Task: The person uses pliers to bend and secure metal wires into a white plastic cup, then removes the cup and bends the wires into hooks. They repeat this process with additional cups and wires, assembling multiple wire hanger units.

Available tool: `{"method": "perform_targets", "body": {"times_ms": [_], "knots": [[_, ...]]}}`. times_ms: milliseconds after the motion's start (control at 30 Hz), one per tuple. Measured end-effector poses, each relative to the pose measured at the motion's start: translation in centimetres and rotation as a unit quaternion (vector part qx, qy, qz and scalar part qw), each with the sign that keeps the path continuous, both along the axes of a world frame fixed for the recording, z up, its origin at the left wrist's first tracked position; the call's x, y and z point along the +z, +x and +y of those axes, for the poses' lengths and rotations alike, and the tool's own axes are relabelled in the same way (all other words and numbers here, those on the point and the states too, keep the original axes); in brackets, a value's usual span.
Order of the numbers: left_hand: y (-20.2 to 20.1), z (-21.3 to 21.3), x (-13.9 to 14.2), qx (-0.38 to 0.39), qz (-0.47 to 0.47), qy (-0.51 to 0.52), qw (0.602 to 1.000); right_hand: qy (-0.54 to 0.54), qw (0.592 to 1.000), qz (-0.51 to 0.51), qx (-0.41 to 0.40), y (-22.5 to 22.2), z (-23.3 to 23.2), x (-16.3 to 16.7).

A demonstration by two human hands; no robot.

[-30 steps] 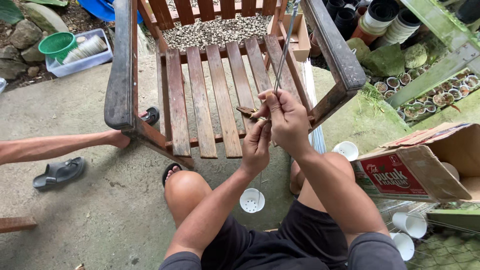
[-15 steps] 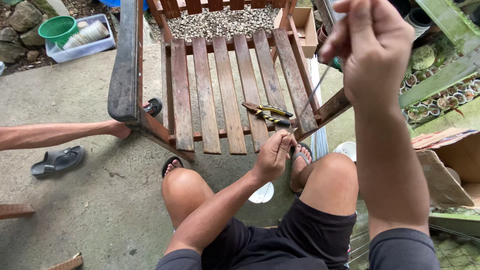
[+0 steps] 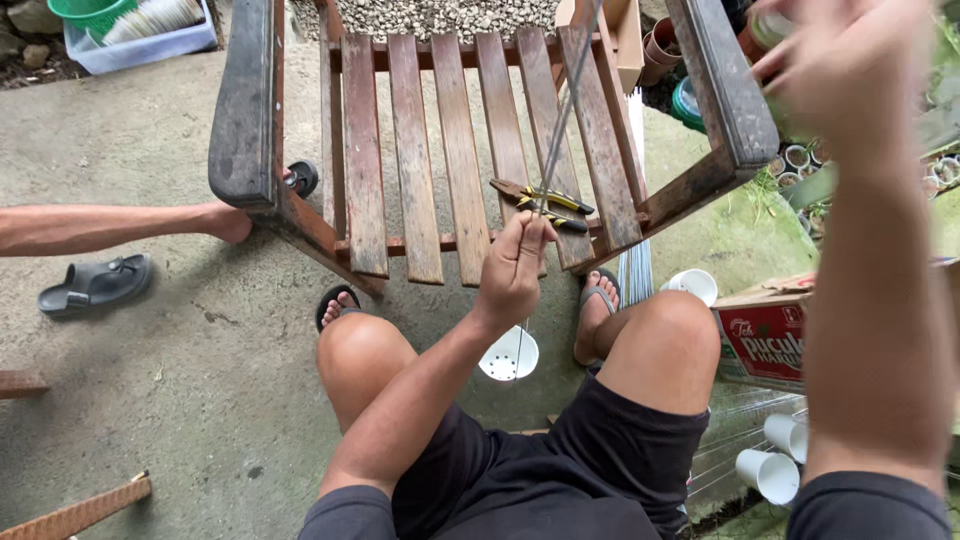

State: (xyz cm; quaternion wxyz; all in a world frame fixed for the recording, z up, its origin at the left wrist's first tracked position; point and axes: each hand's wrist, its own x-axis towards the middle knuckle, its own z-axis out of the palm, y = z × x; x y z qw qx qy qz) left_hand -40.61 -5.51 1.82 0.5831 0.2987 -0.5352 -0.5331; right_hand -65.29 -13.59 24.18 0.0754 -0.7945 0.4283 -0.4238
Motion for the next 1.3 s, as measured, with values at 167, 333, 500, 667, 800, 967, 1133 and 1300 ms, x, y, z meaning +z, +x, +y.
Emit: {"method": "perform_targets", "body": {"times_ms": [167, 333, 500, 667, 800, 967, 1133, 1300], "knots": [[-0.1, -1.1, -0.4, -0.014, 0.094, 0.035, 0.995, 0.22, 0.967, 0.083, 0.098, 4.8, 5.7, -13.2], [0.8, -0.9, 0.0, 0.024, 0.087, 0.012, 0.996, 0.308, 0.935, -0.022, 0.178, 11.5, 10.8, -20.5], [2.5, 1.2, 2.4, -0.006, 0.134, 0.047, 0.99, 0.253, 0.958, -0.133, 0.019, 16.1, 14.0, -22.7], [4.9, 2.8, 5.8, -0.01, 0.086, 0.003, 0.996, 0.192, 0.958, -0.214, 0.008, 18.0, 15.1, -22.2], [5.2, 3.8, 8.5, 0.004, 0.054, -0.026, 0.998, 0.106, 0.973, -0.205, -0.013, 18.8, 16.0, -20.4], [6.9, 3.6, 9.6, -0.021, 0.056, -0.03, 0.998, 0.079, 0.968, -0.237, -0.031, 20.4, 15.9, -17.5], [8.9, 4.3, 11.6, -0.056, -0.019, -0.104, 0.993, 0.081, 0.963, -0.253, -0.047, 19.6, 15.6, -11.1], [8.0, 5.1, 13.9, -0.117, -0.071, -0.153, 0.979, 0.05, 0.972, -0.219, -0.064, 10.0, 17.7, -5.1]]}}
